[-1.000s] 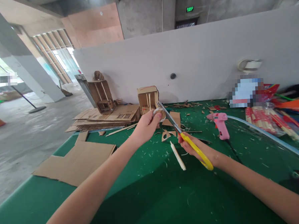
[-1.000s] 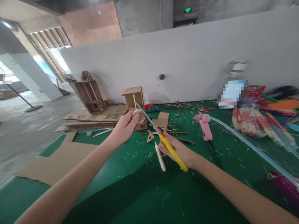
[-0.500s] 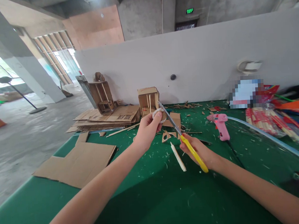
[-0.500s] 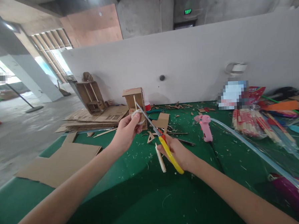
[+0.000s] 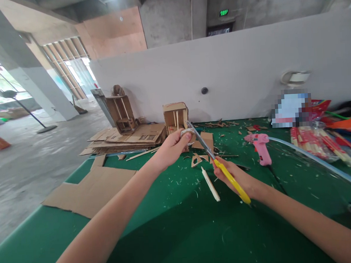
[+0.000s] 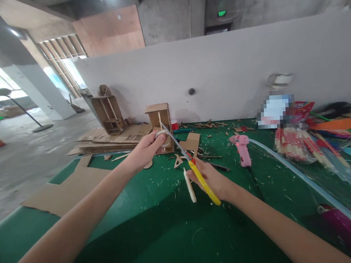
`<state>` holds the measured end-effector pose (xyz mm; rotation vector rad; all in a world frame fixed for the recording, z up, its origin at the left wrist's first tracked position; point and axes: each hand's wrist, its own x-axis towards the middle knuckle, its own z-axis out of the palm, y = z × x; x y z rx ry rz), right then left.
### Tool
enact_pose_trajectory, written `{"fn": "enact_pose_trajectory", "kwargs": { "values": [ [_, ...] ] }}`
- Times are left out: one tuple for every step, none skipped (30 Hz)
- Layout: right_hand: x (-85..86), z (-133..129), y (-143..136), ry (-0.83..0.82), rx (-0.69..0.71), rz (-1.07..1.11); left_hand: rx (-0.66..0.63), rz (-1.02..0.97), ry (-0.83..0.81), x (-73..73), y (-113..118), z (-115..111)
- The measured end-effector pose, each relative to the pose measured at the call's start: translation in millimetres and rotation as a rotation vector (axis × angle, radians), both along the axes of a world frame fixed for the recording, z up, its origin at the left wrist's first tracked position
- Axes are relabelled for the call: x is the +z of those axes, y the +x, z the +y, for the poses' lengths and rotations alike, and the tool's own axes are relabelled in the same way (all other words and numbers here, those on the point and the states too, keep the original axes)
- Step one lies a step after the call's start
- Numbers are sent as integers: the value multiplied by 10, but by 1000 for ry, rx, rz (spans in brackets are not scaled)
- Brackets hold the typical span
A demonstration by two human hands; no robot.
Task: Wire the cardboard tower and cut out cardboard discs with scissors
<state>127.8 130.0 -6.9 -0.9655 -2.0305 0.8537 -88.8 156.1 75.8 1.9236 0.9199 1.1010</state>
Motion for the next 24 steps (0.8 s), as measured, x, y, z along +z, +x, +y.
{"fn": "enact_pose_trajectory", "kwargs": {
  "values": [
    [-2,1,-2,2,5,-15,5,37,27,16,-11,-2],
    [1,0,-3,4,13,-34,11,74,51,32,-21,-5],
    [5,-2,-5,13,11,-52,17,106,69,47,-30,-9],
    [11,-5,-6,24,2,-64,22,129,81,62,-37,-15],
    [14,-8,-7,31,-4,-77,25,144,88,76,-42,-21],
    [15,-10,-9,33,-7,-90,27,154,93,88,-46,-28],
    [14,-12,-11,30,-13,-95,28,161,95,100,-50,-34],
    [9,-14,-14,24,-16,-92,27,168,95,110,-54,-40],
    [4,-16,-16,15,-15,-78,25,175,94,121,-58,-45],
    [-1,-19,-18,5,-10,-53,23,185,93,130,-62,-50],
    [-5,-23,-19,-5,-3,-26,17,196,93,140,-66,-54],
    [-7,-28,-19,-13,7,-4,7,207,95,148,-70,-58],
    [-7,-33,-19,-18,16,6,-3,215,97,156,-73,-63],
    [-7,-39,-19,-22,21,4,-13,221,95,162,-73,-67],
    [-7,-45,-20,-22,17,-2,-18,225,90,166,-72,-72],
    [-8,-49,-23,-18,8,-6,-22,228,83,169,-68,-77],
    [-10,-52,-28,-11,-7,-4,-23,231,78,170,-64,-80],
    [-13,-54,-35,-7,-26,-1,-25,236,76,170,-61,-82],
    [-17,-55,-43,-8,-46,-4,-29,242,81,169,-59,-82],
    [-19,-55,-52,-9,-65,-11,-36,248,92,168,-61,-80],
    [-19,-56,-60,-10,-80,-20,-44,253,104,166,-67,-75],
    [-17,-58,-66,-11,-87,-30,-52,259,115,167,-79,-68],
    [-12,-61,-70,-11,-86,-37,-59,269,124,170,-97,-60],
    [-5,-64,-71,-10,-80,-39,-67,283,130,179,-121,-51]
  ]
}}
